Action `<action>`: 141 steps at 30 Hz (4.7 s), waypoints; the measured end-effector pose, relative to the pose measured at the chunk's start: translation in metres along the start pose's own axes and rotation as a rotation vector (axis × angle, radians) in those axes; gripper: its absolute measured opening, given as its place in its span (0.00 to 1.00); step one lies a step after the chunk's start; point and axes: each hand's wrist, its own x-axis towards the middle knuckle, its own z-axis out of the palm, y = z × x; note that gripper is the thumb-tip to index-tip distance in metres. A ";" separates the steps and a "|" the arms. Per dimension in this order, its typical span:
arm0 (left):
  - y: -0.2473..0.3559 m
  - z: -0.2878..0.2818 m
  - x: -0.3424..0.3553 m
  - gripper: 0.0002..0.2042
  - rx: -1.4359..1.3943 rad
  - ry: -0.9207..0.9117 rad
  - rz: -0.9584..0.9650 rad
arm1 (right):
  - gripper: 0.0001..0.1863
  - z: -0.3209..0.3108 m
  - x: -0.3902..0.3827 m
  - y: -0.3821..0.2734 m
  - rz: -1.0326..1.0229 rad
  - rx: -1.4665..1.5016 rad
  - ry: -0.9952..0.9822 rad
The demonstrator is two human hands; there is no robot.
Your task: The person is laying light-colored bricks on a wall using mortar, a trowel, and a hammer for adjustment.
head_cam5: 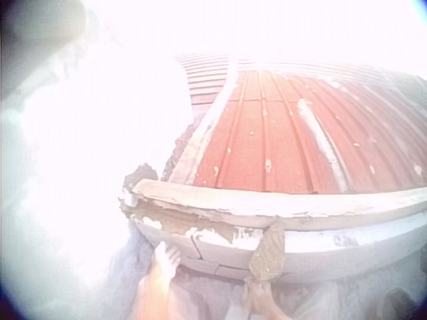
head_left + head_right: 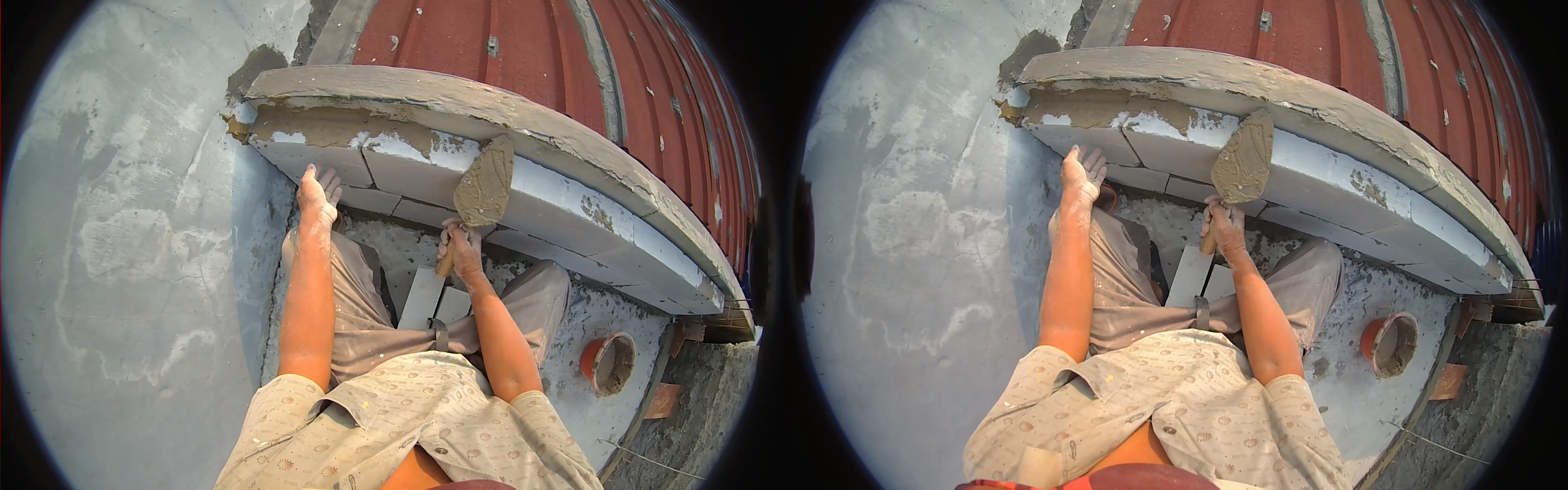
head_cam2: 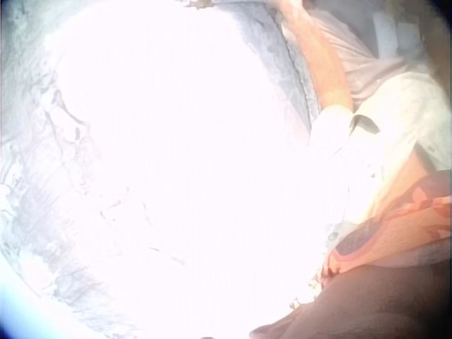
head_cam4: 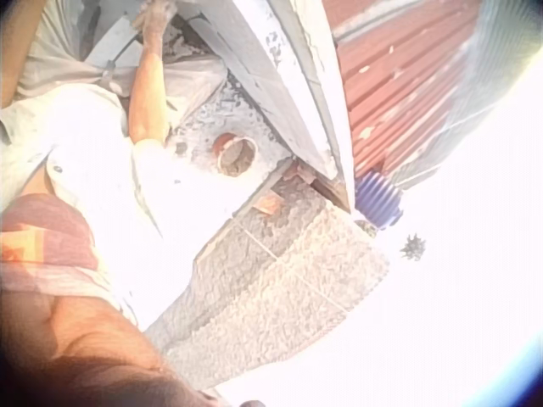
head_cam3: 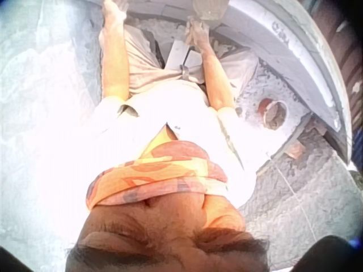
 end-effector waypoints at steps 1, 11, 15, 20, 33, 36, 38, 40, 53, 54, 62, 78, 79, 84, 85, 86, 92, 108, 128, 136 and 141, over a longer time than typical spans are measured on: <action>-0.001 0.000 0.000 0.26 0.001 0.000 -0.004 | 0.09 -0.001 -0.001 0.007 0.092 0.079 -0.052; 0.000 0.015 -0.009 0.27 0.015 -0.044 0.021 | 0.15 -0.012 -0.124 -0.028 -0.011 -0.189 -0.147; 0.001 0.011 -0.014 0.28 0.026 -0.054 0.040 | 0.12 0.017 -0.074 -0.091 -0.279 -0.632 0.183; -0.001 0.013 -0.018 0.28 0.027 -0.069 0.030 | 0.14 0.017 -0.026 -0.107 -0.299 -1.035 0.405; 0.005 0.013 -0.025 0.27 0.009 -0.072 0.033 | 0.12 0.010 -0.137 -0.076 0.063 -1.036 0.020; 0.005 0.013 -0.026 0.27 0.012 -0.074 0.040 | 0.14 0.005 -0.135 -0.105 0.016 -0.643 0.180; 0.008 -0.002 -0.019 0.27 -0.010 -0.052 0.041 | 0.14 -0.003 -0.131 -0.134 -0.133 -0.996 0.264; 0.010 -0.006 -0.018 0.27 -0.014 -0.057 0.051 | 0.13 -0.014 -0.129 -0.160 -0.146 -1.126 0.325; 0.005 -0.001 -0.017 0.28 0.017 -0.067 0.059 | 0.17 0.010 -0.098 -0.170 -0.417 -1.698 0.199; 0.007 -0.004 -0.017 0.28 0.016 -0.062 0.060 | 0.17 0.002 -0.096 -0.173 -0.388 -1.696 0.204; 0.010 -0.004 -0.015 0.27 0.012 -0.057 0.074 | 0.17 -0.056 -0.072 -0.213 -0.439 -1.763 0.190; 0.004 -0.001 -0.009 0.27 0.044 -0.043 0.083 | 0.18 -0.056 0.016 -0.277 -0.233 -1.701 -0.025; 0.003 -0.001 -0.008 0.27 0.046 -0.048 0.082 | 0.18 -0.063 0.016 -0.275 -0.228 -1.701 -0.022; 0.001 0.006 -0.010 0.27 0.050 -0.054 0.068 | 0.18 -0.074 0.018 -0.285 -0.351 -1.695 -0.004; 0.001 0.006 -0.010 0.27 0.050 -0.056 0.065 | 0.18 -0.076 0.015 -0.289 -0.349 -1.696 -0.008; 0.001 0.005 -0.009 0.27 0.050 -0.050 0.067 | 0.17 -0.078 0.008 -0.292 -0.447 -1.679 -0.004; 0.006 0.004 -0.010 0.27 0.054 -0.052 0.078 | 0.15 -0.042 -0.012 -0.280 -0.454 -1.765 -0.071; 0.002 0.010 -0.011 0.26 0.063 -0.060 0.080 | 0.17 -0.024 0.010 -0.268 -0.536 -1.893 -0.036; 0.001 0.010 0.003 0.25 0.017 0.030 0.085 | 0.14 0.027 -0.012 -0.292 -0.300 -1.613 0.011; -0.004 0.017 0.000 0.23 0.028 0.044 0.086 | 0.13 -0.065 0.001 -0.303 -0.107 -1.809 0.018; -0.001 0.008 0.002 0.23 0.021 0.053 0.084 | 0.13 -0.089 -0.055 -0.323 -0.053 -1.799 0.152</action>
